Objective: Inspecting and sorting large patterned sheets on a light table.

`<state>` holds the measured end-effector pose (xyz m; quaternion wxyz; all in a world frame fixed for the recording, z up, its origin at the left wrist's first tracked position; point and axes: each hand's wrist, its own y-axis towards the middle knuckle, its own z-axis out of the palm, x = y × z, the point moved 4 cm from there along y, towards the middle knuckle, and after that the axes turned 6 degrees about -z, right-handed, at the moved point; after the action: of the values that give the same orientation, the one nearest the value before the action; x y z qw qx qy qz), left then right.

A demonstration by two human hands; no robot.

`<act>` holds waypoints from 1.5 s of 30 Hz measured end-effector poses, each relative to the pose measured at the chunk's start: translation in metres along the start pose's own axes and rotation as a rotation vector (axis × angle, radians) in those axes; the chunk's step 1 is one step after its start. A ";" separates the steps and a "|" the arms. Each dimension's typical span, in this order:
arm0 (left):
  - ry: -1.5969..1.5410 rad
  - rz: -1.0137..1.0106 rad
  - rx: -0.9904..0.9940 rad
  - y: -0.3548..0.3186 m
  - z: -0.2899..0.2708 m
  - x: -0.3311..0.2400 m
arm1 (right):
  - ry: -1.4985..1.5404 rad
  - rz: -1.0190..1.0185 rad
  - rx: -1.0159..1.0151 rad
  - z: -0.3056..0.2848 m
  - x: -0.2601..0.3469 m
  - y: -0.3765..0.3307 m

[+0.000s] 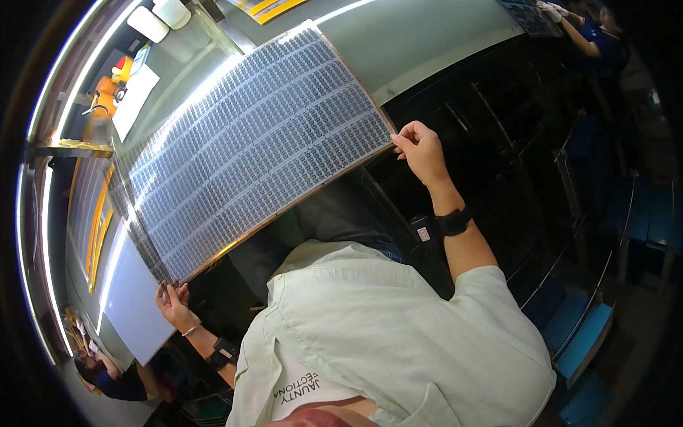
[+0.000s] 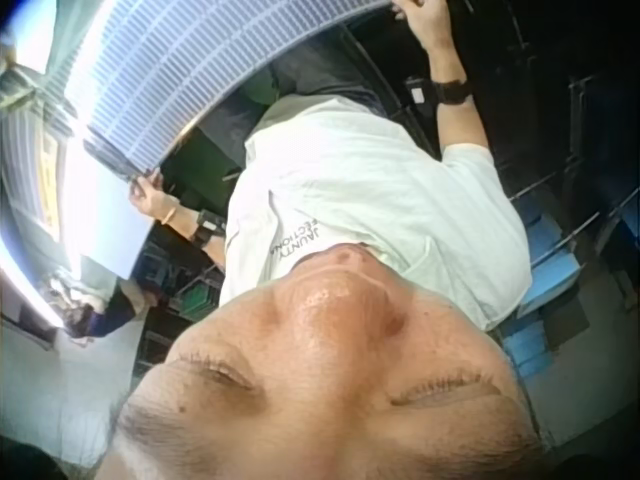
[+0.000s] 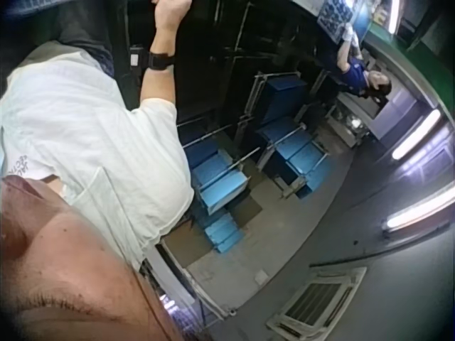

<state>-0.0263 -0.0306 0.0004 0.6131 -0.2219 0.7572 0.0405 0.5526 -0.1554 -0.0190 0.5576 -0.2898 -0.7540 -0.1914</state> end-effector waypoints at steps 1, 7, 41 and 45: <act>0.003 0.000 -0.014 0.001 -0.004 0.002 | 0.003 -0.031 -0.006 0.002 0.001 0.000; -0.058 0.051 -0.009 -0.008 0.021 -0.005 | -0.176 -0.133 -0.061 -0.017 0.000 0.031; 1.037 0.717 0.163 -0.007 0.019 -0.029 | -1.167 -1.062 0.622 0.121 0.058 0.242; 1.189 0.785 0.189 0.043 0.050 -0.051 | -1.234 -0.841 0.519 0.159 0.072 0.267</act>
<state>0.0105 0.0395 0.0269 0.0539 0.1361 0.9871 0.0644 0.5953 0.1608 -0.0078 -0.0306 0.1053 -0.9939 -0.0087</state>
